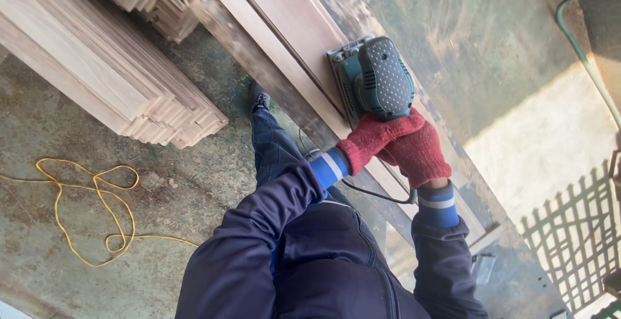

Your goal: The recorder is sanding a wooden plank on a workbench using an electric orbital sander followed by manual sanding with a piece of sandpaper.

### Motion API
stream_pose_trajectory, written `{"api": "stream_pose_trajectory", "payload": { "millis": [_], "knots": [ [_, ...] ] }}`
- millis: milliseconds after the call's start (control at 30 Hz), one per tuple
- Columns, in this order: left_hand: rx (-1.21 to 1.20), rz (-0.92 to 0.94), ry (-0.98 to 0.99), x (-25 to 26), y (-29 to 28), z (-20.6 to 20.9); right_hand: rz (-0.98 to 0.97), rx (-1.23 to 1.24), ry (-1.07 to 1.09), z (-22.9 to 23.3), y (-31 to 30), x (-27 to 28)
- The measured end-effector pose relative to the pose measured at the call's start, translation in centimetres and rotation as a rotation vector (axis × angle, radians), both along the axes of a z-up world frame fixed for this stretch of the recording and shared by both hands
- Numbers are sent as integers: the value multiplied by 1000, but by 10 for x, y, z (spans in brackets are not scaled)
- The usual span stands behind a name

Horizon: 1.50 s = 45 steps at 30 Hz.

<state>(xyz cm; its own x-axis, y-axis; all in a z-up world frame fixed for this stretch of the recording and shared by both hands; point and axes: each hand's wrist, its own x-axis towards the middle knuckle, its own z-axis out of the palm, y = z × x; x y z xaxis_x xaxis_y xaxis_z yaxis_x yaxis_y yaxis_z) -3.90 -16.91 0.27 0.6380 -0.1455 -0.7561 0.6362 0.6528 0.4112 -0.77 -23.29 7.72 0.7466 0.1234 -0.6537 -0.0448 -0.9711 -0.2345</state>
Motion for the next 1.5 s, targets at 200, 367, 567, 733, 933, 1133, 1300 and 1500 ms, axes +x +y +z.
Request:
{"api": "stream_pose_trajectory", "payload": {
  "millis": [200,367,567,733,933,1133,1300,1500],
  "knots": [
    [-41,-264,-30,-38,-117,1,-40,-255,-57,-2,-106,-43],
    [-127,-248,-26,-65,-192,-8,-289,-30,-36,-79,-261,-58],
    [-214,-288,20,-85,-229,-22,-117,19,-91,-61,-287,-100],
    [-206,-218,-3,-86,-211,-35,-218,44,-85,-32,-218,-90],
    [-139,-151,43,-53,-116,-11,-69,39,-125,-35,-140,-51],
    [-154,32,41,-11,-21,-15,-34,22,-89,-35,-40,0],
    [-128,96,33,24,85,-2,-26,72,-79,-42,46,38],
    [-23,221,15,55,187,-3,105,159,-95,-60,146,86]
  ]
}}
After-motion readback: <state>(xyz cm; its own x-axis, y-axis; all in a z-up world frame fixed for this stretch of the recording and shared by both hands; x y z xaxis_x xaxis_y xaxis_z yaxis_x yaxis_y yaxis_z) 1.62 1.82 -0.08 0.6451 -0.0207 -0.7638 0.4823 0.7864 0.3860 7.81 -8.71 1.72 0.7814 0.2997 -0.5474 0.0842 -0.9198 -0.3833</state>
